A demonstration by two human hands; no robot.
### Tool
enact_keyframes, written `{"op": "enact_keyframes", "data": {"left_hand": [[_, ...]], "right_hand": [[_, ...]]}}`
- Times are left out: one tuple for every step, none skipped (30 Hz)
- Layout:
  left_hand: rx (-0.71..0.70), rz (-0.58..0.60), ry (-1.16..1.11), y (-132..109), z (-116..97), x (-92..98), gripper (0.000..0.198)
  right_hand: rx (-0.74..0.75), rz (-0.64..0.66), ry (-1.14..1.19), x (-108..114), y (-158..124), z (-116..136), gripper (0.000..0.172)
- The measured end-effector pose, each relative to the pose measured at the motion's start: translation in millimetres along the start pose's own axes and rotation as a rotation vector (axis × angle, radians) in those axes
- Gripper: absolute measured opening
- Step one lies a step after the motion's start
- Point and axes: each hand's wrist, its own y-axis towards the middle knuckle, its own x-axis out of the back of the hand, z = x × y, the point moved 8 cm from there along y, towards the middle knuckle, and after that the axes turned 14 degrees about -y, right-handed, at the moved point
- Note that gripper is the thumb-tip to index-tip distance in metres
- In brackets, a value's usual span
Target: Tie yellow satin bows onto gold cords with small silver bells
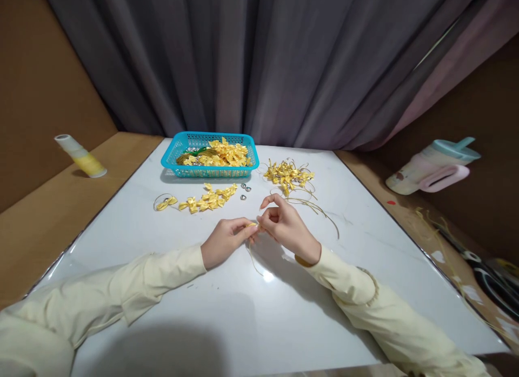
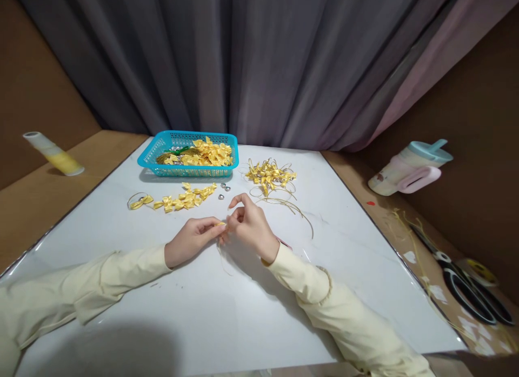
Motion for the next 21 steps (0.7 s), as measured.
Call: {"op": "enact_keyframes", "data": {"left_hand": [[0.009, 0.002, -0.011, 0, 1, -0.3, 0.031], [0.023, 0.002, -0.03, 0, 2, -0.6, 0.031], [0.039, 0.002, -0.052, 0, 3, -0.9, 0.031], [0.056, 0.003, -0.072, 0, 4, -1.3, 0.03], [0.072, 0.005, -0.089, 0, 5, -1.9, 0.03], [0.085, 0.01, -0.107, 0, 6, -2.5, 0.029], [0.095, 0.015, -0.122, 0, 6, -3.1, 0.028], [0.101, 0.019, -0.134, 0, 6, -3.5, 0.027], [0.104, 0.024, -0.142, 0, 6, -3.9, 0.026], [0.106, 0.028, -0.147, 0, 5, -4.3, 0.026], [0.108, 0.033, -0.146, 1, 5, -4.6, 0.025], [0.109, 0.037, -0.138, 1, 4, -4.9, 0.025], [0.111, 0.04, -0.126, 1, 3, -5.2, 0.025], [0.113, 0.043, -0.116, 1, 3, -5.6, 0.026], [0.115, 0.047, -0.11, 1, 2, -6.0, 0.027], [0.116, 0.051, -0.107, 1, 2, -6.3, 0.028], [0.117, 0.055, -0.107, 1, 2, -6.6, 0.028], [0.118, 0.061, -0.11, 1, 2, -6.9, 0.029], [0.121, 0.066, -0.114, 1, 2, -7.3, 0.03], [0.123, 0.069, -0.119, 1, 3, -7.2, 0.03], [0.127, 0.069, -0.123, 1, 3, -7.0, 0.031]], "right_hand": [[0.006, 0.002, 0.005, 0, 0, 0, 0.02], [0.011, 0.001, 0.007, 0, 0, 0, 0.021], [0.016, -0.002, 0.007, 1, 0, -1, 0.021], [0.02, -0.006, 0.006, 1, 1, -1, 0.021], [0.025, -0.01, 0.005, 2, 1, -1, 0.021], [0.029, -0.012, 0.005, 2, 2, -2, 0.022], [0.033, -0.013, 0.006, 2, 2, -2, 0.022], [0.035, -0.011, 0.008, 2, 3, -3, 0.022], [0.036, -0.008, 0.012, 2, 3, -3, 0.022], [0.036, -0.006, 0.016, 2, 4, -3, 0.022], [0.033, -0.007, 0.021, 3, 4, -4, 0.022], [0.03, -0.011, 0.023, 4, 5, -4, 0.022], [0.023, -0.014, 0.025, 6, 5, -4, 0.022], [0.014, -0.018, 0.026, 8, 5, -4, 0.021], [0.004, -0.021, 0.026, 9, 6, -4, 0.022], [-0.006, -0.023, 0.027, 11, 6, -4, 0.022], [-0.014, -0.022, 0.028, 12, 6, -4, 0.022], [-0.019, -0.023, 0.033, 12, 6, -4, 0.022], [-0.023, -0.019, 0.039, 12, 7, -5, 0.023], [-0.026, -0.01, 0.048, 11, 8, -5, 0.023], [-0.028, 0.005, 0.055, 10, 9, -6, 0.024]]}}
